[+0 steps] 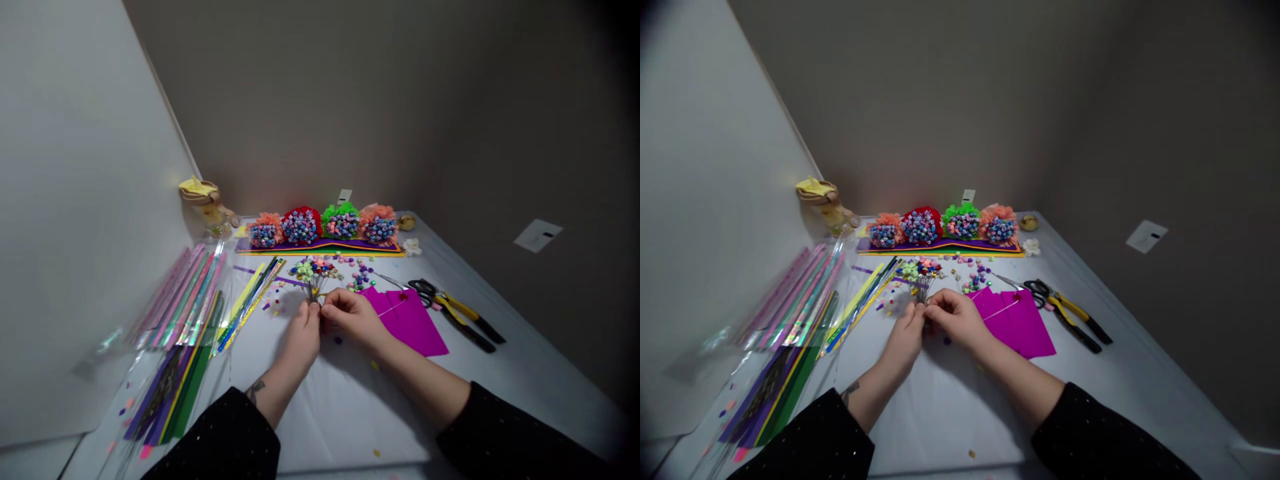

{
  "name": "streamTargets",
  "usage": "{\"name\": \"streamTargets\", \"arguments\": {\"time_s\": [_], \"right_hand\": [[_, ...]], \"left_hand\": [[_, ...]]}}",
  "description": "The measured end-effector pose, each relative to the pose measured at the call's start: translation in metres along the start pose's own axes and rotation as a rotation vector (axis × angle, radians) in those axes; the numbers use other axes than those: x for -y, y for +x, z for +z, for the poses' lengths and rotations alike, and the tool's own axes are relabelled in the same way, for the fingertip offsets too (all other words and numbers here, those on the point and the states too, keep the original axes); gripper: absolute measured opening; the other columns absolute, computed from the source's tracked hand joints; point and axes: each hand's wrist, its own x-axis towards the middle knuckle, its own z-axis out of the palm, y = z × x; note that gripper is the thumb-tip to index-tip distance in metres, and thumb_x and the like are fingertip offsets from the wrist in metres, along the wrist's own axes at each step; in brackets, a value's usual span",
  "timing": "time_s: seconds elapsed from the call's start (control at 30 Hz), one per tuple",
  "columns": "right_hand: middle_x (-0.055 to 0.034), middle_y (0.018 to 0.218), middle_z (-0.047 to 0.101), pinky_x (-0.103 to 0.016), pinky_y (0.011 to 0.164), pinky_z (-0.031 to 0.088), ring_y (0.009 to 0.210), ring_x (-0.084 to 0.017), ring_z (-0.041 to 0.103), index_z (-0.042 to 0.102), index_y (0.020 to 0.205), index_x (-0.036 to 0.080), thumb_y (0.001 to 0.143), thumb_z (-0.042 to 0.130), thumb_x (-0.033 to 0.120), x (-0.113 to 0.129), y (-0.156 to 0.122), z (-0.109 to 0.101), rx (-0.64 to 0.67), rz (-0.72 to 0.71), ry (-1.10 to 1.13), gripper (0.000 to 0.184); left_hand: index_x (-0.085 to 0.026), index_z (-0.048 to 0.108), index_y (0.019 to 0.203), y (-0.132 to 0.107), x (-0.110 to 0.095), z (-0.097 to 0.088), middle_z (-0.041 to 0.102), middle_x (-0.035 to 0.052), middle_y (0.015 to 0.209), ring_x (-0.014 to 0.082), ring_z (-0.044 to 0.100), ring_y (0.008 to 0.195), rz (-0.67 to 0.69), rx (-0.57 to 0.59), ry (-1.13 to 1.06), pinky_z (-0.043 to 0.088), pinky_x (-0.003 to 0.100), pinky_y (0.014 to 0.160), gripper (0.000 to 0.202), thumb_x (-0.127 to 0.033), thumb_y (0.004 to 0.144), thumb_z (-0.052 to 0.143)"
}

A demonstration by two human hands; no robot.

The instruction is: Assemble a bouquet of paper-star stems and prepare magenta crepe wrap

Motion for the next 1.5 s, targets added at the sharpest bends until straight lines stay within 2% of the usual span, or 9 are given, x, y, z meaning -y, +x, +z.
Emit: {"name": "streamTargets", "arguments": {"time_s": [0.13, 0.47, 0.7, 0.87, 0.97, 1.1, 1.27, 1.4, 1.5], "right_hand": [[0.0048, 0.050, 0.053, -0.021, 0.047, 0.038, 0.047, -0.008, 0.047, 0.054, 0.062, 0.017, 0.068, 0.069, 0.040, 0.002, 0.000, -0.001, -0.012, 0.015, -0.063, 0.027], [0.0058, 0.044, 0.054, -0.020, 0.039, 0.038, 0.039, -0.011, 0.053, 0.045, 0.066, 0.020, 0.064, 0.072, 0.044, -0.005, 0.005, -0.003, 0.069, 0.150, 0.150, 0.036], [0.0025, 0.045, 0.059, -0.016, 0.033, 0.023, 0.036, -0.010, 0.050, 0.045, 0.074, 0.020, 0.065, 0.067, 0.036, -0.007, 0.006, -0.007, 0.137, 0.299, 0.240, 0.029], [0.0061, 0.044, 0.054, -0.020, 0.036, 0.031, 0.034, -0.010, 0.046, 0.045, 0.073, 0.021, 0.068, 0.065, 0.036, -0.005, 0.002, -0.004, 0.099, 0.191, 0.221, 0.025], [0.0056, 0.050, 0.055, -0.023, 0.042, 0.037, 0.040, -0.010, 0.049, 0.048, 0.074, 0.021, 0.068, 0.066, 0.040, -0.002, 0.000, -0.001, 0.076, 0.108, 0.189, 0.027], [0.0038, 0.061, 0.055, -0.023, 0.051, 0.037, 0.052, -0.010, 0.049, 0.061, 0.085, 0.019, 0.068, 0.067, 0.038, -0.001, 0.004, -0.012, -0.031, -0.014, 0.005, 0.027], [-0.0018, 0.075, 0.063, -0.028, 0.066, 0.042, 0.068, -0.015, 0.055, 0.064, 0.081, 0.018, 0.074, 0.055, 0.029, -0.003, 0.015, -0.052, -0.400, -0.080, -0.493, 0.016], [-0.0046, 0.080, 0.063, -0.027, 0.071, 0.040, 0.079, -0.018, 0.056, 0.065, 0.073, 0.018, 0.076, 0.052, 0.024, -0.008, 0.022, -0.067, -0.351, -0.045, -1.005, 0.014], [-0.0063, 0.086, 0.063, -0.026, 0.068, 0.039, 0.082, -0.018, 0.056, 0.066, 0.079, 0.018, 0.079, 0.051, 0.028, -0.012, 0.026, -0.058, -0.300, 0.008, -1.205, 0.017]], "left_hand": [[-0.020, 0.052, 0.077, -0.001, -0.003, 0.001, 0.058, 0.0028, 0.075, 0.0195, 0.054, 0.077, 0.024, -0.009, 0.001, 0.041, 0.029, 0.071, 0.015, -0.027, 0.086, 0.043], [-0.019, 0.050, 0.080, -0.005, -0.001, 0.003, 0.051, -0.0003, 0.070, 0.0155, 0.048, 0.067, 0.033, 0.097, -0.064, 0.040, 0.027, 0.062, 0.020, -0.033, 0.088, 0.039], [-0.020, 0.044, 0.072, -0.005, 0.002, 0.000, 0.046, -0.0018, 0.065, 0.0137, 0.045, 0.063, 0.120, 0.190, -0.088, 0.038, 0.026, 0.061, 0.029, -0.039, 0.091, 0.036], [-0.019, 0.047, 0.075, -0.008, 0.000, 0.001, 0.051, -0.0011, 0.063, 0.0133, 0.048, 0.058, 0.136, 0.164, -0.009, 0.038, 0.025, 0.056, 0.028, -0.041, 0.091, 0.039], [-0.020, 0.046, 0.075, -0.009, -0.001, 0.003, 0.044, -0.0052, 0.053, 0.0105, 0.041, 0.046, 0.081, 0.156, -0.055, 0.032, 0.023, 0.046, 0.030, -0.045, 0.090, 0.040], [-0.020, 0.045, 0.077, -0.004, -0.005, -0.005, 0.038, -0.0077, 0.053, 0.0085, 0.036, 0.044, 0.149, 0.048, -0.259, 0.030, 0.021, 0.044, 0.030, -0.047, 0.089, 0.043], [-0.021, 0.045, 0.080, 0.007, -0.008, -0.018, 0.040, -0.0066, 0.061, 0.0077, 0.041, 0.052, 0.282, -0.268, -0.433, 0.040, 0.021, 0.055, 0.021, -0.038, 0.091, 0.043], [-0.021, 0.045, 0.082, 0.008, -0.007, -0.016, 0.040, -0.0073, 0.060, 0.0074, 0.044, 0.051, 0.215, -0.274, -0.444, 0.045, 0.022, 0.058, 0.021, -0.040, 0.090, 0.044], [-0.021, 0.045, 0.080, 0.005, -0.007, -0.013, 0.030, -0.0095, 0.055, 0.0053, 0.031, 0.042, 0.134, -0.201, -0.495, 0.030, 0.015, 0.041, 0.025, -0.044, 0.087, 0.049]]}}
